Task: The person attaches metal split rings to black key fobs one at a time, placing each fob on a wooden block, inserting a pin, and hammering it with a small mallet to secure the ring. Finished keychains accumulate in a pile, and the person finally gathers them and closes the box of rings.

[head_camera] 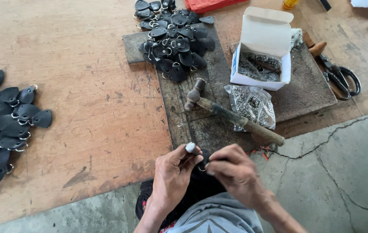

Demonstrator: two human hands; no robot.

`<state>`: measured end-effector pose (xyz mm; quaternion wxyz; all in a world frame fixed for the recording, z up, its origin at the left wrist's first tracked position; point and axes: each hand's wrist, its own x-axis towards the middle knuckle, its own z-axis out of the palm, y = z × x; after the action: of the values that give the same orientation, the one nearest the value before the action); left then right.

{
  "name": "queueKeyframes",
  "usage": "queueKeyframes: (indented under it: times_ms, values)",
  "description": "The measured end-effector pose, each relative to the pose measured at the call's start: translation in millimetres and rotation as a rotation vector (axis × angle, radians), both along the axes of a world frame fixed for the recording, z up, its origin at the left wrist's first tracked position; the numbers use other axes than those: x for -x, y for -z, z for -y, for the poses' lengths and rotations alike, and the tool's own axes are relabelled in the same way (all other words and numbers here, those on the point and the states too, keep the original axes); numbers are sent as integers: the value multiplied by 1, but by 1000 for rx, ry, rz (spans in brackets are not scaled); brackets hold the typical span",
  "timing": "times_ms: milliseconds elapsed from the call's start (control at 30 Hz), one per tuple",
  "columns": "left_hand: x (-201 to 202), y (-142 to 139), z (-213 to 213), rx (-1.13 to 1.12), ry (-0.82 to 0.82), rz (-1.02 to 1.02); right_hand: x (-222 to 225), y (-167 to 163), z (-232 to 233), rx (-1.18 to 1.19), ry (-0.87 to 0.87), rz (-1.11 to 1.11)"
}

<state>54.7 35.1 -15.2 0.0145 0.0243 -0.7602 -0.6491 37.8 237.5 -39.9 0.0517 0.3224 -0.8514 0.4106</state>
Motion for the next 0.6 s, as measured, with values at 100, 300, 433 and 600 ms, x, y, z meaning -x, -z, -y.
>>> queueKeyframes:
  times_ms: [100,300,433,600]
  values:
    - [-1,2,-1,63,5,-36,28,-17,-7,-68,47,-116]
    - [-5,7,-8,215,4,-260,88,-25,7,-426,233,-176]
    - [-7,11,-10,270,45,-320,105,-23,26,-555,252,-129]
    - [-7,17,-13,318,47,-363,94,-45,19,-453,250,173]
